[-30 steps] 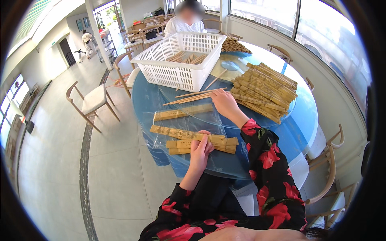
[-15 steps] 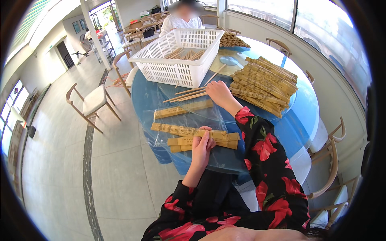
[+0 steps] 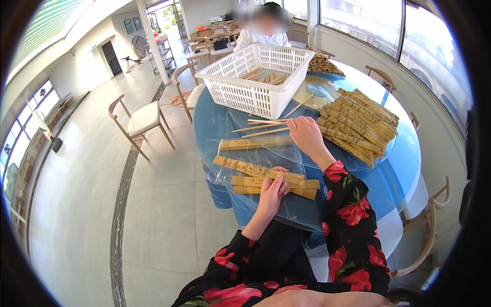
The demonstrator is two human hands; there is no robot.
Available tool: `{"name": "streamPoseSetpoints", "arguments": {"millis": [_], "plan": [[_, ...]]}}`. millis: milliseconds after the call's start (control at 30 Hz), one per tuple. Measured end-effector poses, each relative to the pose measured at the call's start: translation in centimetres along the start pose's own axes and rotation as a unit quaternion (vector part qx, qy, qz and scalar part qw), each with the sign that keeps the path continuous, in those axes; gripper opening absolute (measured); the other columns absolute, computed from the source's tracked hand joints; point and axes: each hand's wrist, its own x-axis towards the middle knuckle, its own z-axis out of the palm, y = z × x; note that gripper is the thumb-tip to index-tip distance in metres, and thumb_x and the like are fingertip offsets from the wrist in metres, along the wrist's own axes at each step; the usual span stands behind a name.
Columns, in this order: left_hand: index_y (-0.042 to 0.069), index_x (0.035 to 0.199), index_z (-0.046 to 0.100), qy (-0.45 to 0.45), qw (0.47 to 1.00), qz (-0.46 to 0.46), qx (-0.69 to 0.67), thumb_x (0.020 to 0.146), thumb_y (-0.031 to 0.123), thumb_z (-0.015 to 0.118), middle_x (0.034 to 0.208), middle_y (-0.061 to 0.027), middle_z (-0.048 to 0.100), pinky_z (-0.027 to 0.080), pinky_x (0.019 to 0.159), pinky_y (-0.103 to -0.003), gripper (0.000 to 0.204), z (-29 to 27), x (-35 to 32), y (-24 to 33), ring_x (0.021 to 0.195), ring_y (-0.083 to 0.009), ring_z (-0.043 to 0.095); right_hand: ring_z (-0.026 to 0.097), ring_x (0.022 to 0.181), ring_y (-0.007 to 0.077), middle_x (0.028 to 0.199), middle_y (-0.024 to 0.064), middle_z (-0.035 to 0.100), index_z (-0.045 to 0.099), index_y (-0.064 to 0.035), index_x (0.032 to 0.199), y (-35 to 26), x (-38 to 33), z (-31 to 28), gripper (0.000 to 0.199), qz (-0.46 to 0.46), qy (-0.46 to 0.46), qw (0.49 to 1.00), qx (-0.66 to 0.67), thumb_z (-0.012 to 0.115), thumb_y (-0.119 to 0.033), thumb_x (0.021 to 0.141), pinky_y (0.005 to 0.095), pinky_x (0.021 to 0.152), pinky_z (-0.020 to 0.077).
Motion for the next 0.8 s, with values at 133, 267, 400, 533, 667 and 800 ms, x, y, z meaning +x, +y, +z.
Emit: {"name": "streamPoseSetpoints", "arguments": {"millis": [133, 267, 400, 533, 667, 800], "plan": [[0.006, 0.118, 0.05, -0.002, 1.0, -0.011, -0.016, 0.11, 0.02, 0.047, 0.068, 0.0053, 0.032, 0.033, 0.064, -0.025, 0.016, 0.6, 0.0, -0.3, 0.062, -0.0065, 0.032, 0.06, 0.083, 0.0199, 0.084, 0.0016, 0.059, 0.063, -0.0057, 0.121, 0.5, -1.4, -7.6, 0.036, -0.012, 0.014, 1.0, 0.015, 0.063, -0.014, 0.085, 0.0346, 0.076, 0.0487], [0.006, 0.118, 0.05, -0.01, 1.0, -0.003, -0.025, 0.11, 0.02, 0.047, 0.067, 0.0049, 0.032, 0.033, 0.064, -0.026, 0.016, -0.1, -0.4, 0.0, 0.061, -0.0069, 0.032, 0.063, 0.085, 0.0208, 0.089, 0.0051, 0.065, 0.062, -0.0043, 0.124, 1.8, -4.4, -12.1, 0.037, 0.091, -0.069, 0.973, 0.201, 0.059, -0.003, 0.087, 0.0331, 0.076, 0.0495], [0.006, 0.119, 0.05, -0.018, 0.999, -0.012, -0.03, 0.11, 0.02, 0.046, 0.067, 0.0048, 0.032, 0.032, 0.064, -0.026, 0.017, 0.9, 0.0, -0.1, 0.061, -0.0071, 0.032, 0.065, 0.092, 0.0166, 0.099, 0.0095, 0.072, 0.059, -0.0048, 0.123, 5.1, -11.3, -11.4, 0.03, 0.325, -0.038, 0.599, 0.731, 0.051, 0.004, 0.095, 0.0309, 0.08, 0.0497], [0.005, 0.119, 0.05, 0.002, 1.0, -0.01, -0.008, 0.11, 0.021, 0.047, 0.067, 0.0049, 0.033, 0.033, 0.064, -0.025, 0.018, 1.3, -0.3, 0.6, 0.061, -0.0063, 0.033, 0.065, 0.093, 0.0131, 0.102, 0.0095, 0.072, 0.053, -0.0074, 0.115, 3.3, -12.1, -11.6, 0.01, 0.359, -0.048, 0.563, 0.743, 0.052, -0.011, 0.106, 0.0272, 0.083, 0.0479], [0.004, 0.12, 0.05, 0.022, 0.999, 0.027, 0.006, 0.11, 0.02, 0.047, 0.068, 0.0054, 0.035, 0.033, 0.062, -0.024, 0.019, 1.0, -1.2, 1.1, 0.062, -0.0054, 0.034, 0.056, 0.075, 0.0106, 0.083, 0.0027, 0.06, 0.055, -0.0069, 0.106, 1.8, -12.1, -11.0, 0.02, 0.375, 0.015, 0.527, 0.762, 0.048, -0.025, 0.109, 0.0245, 0.071, 0.0413], [0.004, 0.121, 0.05, 0.041, 0.996, 0.076, 0.018, 0.11, 0.02, 0.046, 0.07, 0.0052, 0.037, 0.034, 0.064, -0.025, 0.019, 1.2, -1.4, 1.0, 0.063, -0.0052, 0.035, 0.045, 0.064, 0.0116, 0.073, 0.0018, 0.049, 0.053, -0.0068, 0.097, 2.2, -12.3, -11.2, 0.022, 0.417, 0.074, 0.416, 0.805, 0.046, -0.025, 0.106, 0.028, 0.065, 0.0366]]}}
